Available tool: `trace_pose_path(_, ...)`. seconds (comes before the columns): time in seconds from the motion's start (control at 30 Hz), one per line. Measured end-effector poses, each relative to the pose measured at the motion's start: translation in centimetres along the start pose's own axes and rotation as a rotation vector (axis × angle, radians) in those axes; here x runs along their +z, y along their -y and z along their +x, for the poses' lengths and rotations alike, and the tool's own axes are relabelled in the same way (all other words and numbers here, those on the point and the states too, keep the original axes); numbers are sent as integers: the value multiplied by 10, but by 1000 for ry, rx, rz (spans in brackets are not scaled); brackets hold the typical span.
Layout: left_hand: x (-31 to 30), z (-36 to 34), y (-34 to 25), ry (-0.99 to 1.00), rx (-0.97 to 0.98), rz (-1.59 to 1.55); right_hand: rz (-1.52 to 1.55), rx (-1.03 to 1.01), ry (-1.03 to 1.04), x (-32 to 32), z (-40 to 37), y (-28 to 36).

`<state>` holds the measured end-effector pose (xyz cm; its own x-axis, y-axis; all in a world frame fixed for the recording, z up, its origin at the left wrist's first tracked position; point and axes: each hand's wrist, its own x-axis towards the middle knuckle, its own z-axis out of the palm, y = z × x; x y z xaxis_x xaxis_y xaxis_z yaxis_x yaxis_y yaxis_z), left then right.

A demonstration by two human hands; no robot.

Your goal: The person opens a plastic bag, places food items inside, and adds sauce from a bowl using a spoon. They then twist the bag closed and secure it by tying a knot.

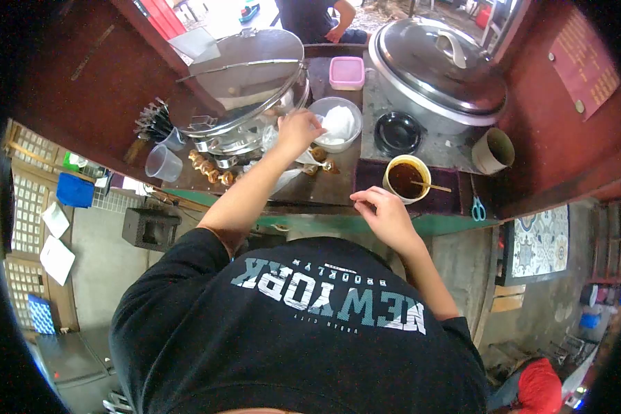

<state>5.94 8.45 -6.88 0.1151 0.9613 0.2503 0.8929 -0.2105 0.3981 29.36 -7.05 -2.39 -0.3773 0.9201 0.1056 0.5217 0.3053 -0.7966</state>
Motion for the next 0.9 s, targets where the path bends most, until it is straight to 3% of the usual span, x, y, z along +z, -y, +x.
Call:
trace_pose_path(0.13,4,-4,5,-114,19,-156,21,5,-37,2,2,-1)
trace_pose_path(0.23,1,-7,0,-48,-178,-550,37,35,-68,1,4,2)
trace_pose_path(0.37,-7,-11,-4,-55,-6,-330,49,47,-100,1,7,4)
trace_pose_path(0.53,-21,-23,-10,-306,287,-38,71,26,-116,5,11,2)
trace_pose_path(0.63,-31,-27,-11,-383,515,-67,95,32,-125,7,11,-1)
trace_pose_path(0.73,-38,-36,-12,-289,551,-378,187,68,-71,11,11,-6)
trace_pose_path(0.83,-56,-64,-27,-124,390,-338,471,204,96,21,12,-18)
trace_pose_path(0.9,-64,-83,-42,-157,381,-342,858,325,226,20,13,-11)
